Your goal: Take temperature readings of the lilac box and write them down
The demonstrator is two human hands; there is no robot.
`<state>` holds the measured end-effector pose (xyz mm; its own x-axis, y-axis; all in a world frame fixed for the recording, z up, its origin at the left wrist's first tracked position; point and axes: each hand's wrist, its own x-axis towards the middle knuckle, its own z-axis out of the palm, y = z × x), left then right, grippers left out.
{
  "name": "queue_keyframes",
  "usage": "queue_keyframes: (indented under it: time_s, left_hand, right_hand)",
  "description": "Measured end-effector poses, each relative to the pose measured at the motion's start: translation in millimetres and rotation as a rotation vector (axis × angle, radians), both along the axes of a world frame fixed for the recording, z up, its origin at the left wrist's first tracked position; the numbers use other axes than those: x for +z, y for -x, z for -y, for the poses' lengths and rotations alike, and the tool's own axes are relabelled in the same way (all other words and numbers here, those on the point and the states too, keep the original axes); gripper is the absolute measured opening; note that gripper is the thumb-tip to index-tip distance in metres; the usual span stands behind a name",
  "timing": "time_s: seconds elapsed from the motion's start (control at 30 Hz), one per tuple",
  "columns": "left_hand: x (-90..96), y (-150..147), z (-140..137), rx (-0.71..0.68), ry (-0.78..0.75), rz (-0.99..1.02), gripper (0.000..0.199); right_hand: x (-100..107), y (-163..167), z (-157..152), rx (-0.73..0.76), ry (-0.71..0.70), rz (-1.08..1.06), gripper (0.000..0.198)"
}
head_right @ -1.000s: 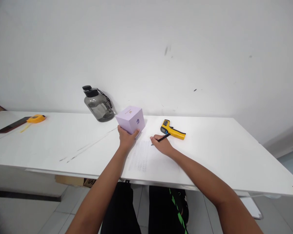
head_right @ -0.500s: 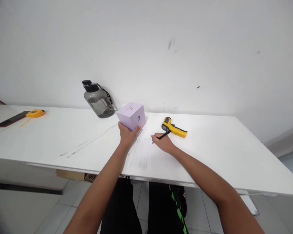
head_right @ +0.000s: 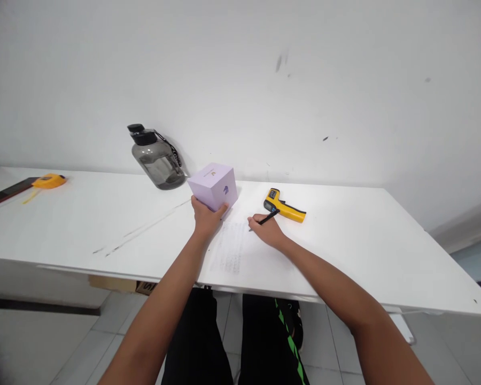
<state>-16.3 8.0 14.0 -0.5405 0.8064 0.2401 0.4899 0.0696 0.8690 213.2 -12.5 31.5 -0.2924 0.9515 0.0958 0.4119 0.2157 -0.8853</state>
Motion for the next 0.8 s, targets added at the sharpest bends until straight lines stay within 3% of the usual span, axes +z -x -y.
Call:
queue_keyframes:
  time_s: [0.33,0.8]
  left_hand:
    - [2.9,-2.5,1.3,0.011,0.019,-0.012,0.113]
    - [1.9,-2.0,1.8,0.005,0.007,0.002,0.112]
  right_hand:
    - [5.9,-1.0,1.6,0.053,0.047,-0.003,0.04]
    - [-1.7,-2.7,-1.4,-0.007,-0.022,0.006,0.043]
